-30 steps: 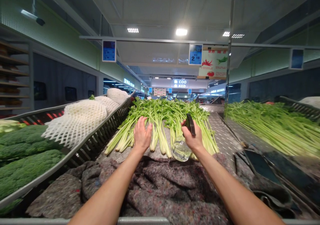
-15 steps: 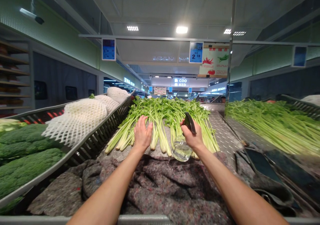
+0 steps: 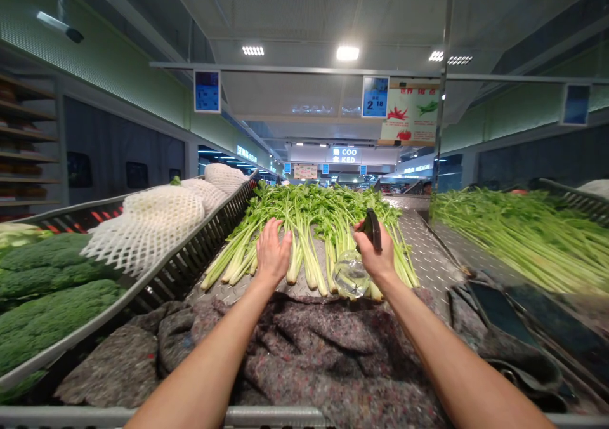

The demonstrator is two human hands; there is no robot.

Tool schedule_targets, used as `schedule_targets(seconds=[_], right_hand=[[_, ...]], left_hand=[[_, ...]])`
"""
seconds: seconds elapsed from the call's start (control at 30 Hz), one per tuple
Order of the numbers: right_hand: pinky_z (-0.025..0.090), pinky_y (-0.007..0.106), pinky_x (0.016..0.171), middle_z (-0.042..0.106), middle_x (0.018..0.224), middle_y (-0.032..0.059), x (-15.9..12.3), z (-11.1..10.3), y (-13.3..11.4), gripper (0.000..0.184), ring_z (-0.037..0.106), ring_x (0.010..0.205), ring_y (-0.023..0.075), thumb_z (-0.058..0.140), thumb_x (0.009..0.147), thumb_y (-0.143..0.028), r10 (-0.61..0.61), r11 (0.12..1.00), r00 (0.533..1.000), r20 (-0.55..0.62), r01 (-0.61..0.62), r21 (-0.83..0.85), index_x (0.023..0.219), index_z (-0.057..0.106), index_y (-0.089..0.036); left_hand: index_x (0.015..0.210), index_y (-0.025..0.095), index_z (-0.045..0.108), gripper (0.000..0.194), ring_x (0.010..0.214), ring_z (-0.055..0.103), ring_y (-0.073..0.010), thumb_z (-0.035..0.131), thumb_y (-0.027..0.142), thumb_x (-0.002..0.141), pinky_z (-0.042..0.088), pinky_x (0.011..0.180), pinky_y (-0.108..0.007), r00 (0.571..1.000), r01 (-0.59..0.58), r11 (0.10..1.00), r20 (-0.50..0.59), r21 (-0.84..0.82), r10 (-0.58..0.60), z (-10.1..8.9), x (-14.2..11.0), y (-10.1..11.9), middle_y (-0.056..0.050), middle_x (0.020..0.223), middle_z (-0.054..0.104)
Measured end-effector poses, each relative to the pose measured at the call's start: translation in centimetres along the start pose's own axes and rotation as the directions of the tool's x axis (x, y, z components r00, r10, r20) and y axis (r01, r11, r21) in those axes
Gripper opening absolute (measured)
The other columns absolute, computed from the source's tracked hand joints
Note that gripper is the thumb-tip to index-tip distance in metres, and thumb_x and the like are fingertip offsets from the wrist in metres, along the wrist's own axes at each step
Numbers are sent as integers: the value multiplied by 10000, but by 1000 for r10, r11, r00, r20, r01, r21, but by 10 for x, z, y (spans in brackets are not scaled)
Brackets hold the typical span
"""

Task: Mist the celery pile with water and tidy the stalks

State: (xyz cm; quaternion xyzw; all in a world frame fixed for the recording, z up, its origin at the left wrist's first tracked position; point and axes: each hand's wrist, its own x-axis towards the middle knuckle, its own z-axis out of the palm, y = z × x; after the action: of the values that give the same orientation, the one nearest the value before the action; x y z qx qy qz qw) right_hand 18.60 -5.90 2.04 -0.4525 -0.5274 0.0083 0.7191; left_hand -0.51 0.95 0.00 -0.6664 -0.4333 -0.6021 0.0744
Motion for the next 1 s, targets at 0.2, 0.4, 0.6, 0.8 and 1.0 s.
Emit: schedule_targets(seconds=[0.2, 0.4, 0.6, 0.8, 1.0], right_hand=[[392, 261, 534, 606, 752, 29, -3, 2, 0, 259, 520, 610, 146, 513, 637, -333, 16, 999, 993, 114, -20, 37, 819, 573, -158], [375, 249, 494, 588, 698, 26, 1, 0, 4, 254, 504, 583, 144, 515, 638, -353, 48, 999, 995, 85, -50, 19, 788, 574, -157], [373, 256, 497, 587, 719, 25, -1, 0, 8, 249, 490, 563, 136, 515, 649, -336, 59, 997, 989, 136, -53, -48, 820, 560, -160], [390, 267, 542, 587, 764, 34, -3, 3, 8, 233, 513, 628, 151, 507, 655, -307, -2, 999, 990, 141, 7, -32, 828, 555, -159], [379, 259, 516, 578, 725, 28, -5, 3, 4, 231, 496, 586, 138, 490, 658, -307, 12, 999, 983, 183, -6, -37, 819, 558, -155]], left_hand=[[1129, 135, 444, 423, 1191, 351, -246, 305, 382, 815, 280, 977, -457, 1000, 3, 1000, 7, 3, -3, 0, -1, 0, -140, 1262, 417], [1116, 137, 454, 419, 1193, 349, -246, 303, 384, 813, 274, 982, -453, 1000, 7, 1000, 19, 8, -7, 0, -1, 0, -140, 1260, 420], [1123, 126, 453, 430, 1193, 349, -249, 298, 381, 813, 279, 978, -455, 1000, 7, 1000, 28, 22, -8, 0, -1, 0, -146, 1266, 414], [1135, 117, 448, 445, 1203, 337, -248, 293, 384, 814, 267, 990, -443, 999, 13, 1000, 35, 22, -14, 0, 0, 1, -146, 1272, 409], [1127, 123, 453, 439, 1205, 334, -249, 299, 388, 813, 258, 992, -448, 999, 17, 1000, 32, 6, -17, -1, -1, 2, -146, 1272, 409]])
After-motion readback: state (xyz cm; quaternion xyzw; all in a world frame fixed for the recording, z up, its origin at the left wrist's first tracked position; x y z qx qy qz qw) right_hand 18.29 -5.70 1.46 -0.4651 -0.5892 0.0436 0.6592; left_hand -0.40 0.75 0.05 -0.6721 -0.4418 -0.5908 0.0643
